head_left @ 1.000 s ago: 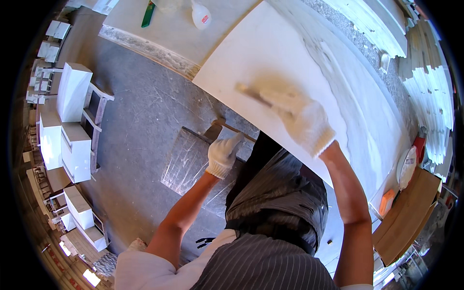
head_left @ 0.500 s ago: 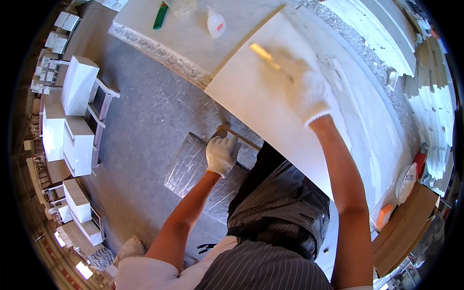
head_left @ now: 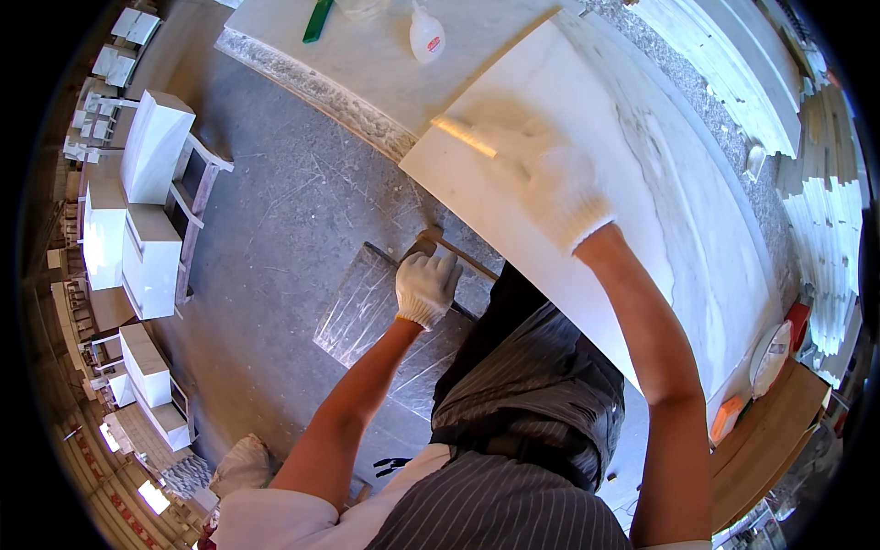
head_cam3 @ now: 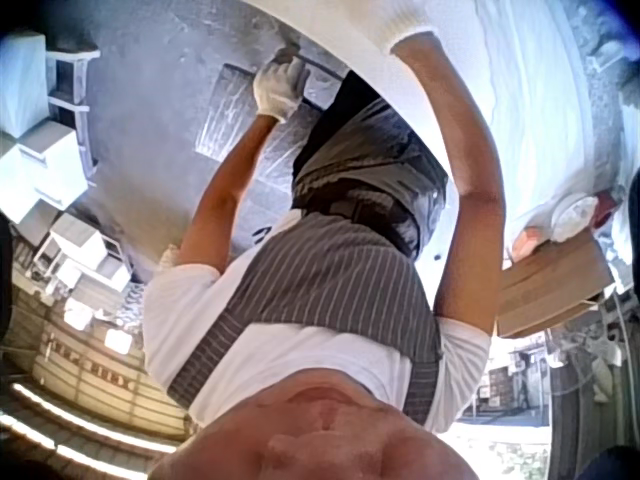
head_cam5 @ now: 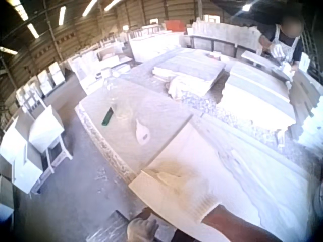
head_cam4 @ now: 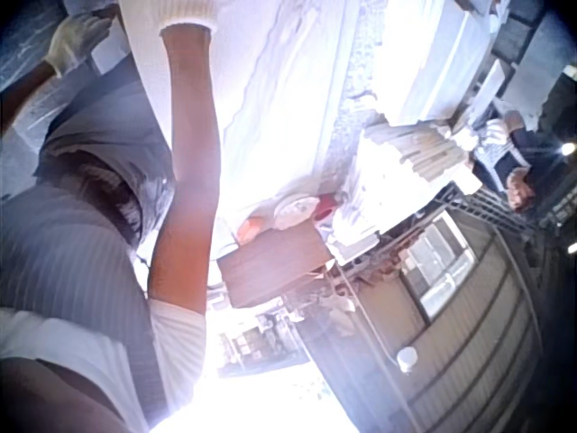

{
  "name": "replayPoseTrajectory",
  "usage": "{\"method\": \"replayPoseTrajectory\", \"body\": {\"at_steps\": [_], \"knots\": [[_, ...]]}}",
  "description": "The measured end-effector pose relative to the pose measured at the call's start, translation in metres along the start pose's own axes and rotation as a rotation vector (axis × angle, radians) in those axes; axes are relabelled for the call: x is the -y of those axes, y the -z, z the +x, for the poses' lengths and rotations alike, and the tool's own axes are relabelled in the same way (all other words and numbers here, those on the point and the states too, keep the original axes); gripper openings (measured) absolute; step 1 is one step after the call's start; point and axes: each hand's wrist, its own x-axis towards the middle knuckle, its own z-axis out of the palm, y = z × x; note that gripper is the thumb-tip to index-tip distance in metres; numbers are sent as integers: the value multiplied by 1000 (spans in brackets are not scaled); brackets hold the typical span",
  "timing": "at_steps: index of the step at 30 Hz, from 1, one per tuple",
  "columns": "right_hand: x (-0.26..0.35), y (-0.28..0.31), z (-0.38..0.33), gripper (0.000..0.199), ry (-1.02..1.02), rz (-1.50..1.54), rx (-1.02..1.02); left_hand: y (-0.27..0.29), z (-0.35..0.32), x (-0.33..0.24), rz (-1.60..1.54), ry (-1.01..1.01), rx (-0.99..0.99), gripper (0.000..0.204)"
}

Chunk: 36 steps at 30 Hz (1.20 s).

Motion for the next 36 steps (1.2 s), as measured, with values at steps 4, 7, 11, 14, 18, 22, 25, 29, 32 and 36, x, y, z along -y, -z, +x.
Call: {"method": "replayPoseTrajectory", "body": {"at_steps": [4,7,11,14,18,22,25,29,32,36], "knots": [[26,9,-9,35,77,-113,181,2,-3,0,7,14,19,15],[9,-1,-4,33,48,-64,111,-1,0,-1,5,0,13,15],[30,3,1,34,-32,-98,238,0,-2,-2,26,-2,-13,16],[20,2,-5,36,117,-116,178,0,-3,-1,20,3,10,16],[10,9,-4,39,-13,-68,121,0,-2,-2,25,2,18,15],[9,10,-31,38,166,-148,208,1,-2,-2,42,11,32,15],[-5,26,-39,36,177,-128,197,0,-2,-3,41,12,14,15],[-26,36,-29,33,-186,-73,19,-3,-3,-2,30,4,3,16],[-41,4,-50,34,241,-226,-101,0,-1,-3,23,10,57,17],[-9,25,-63,54,-40,-67,187,0,-4,-4,40,22,41,17]]}}
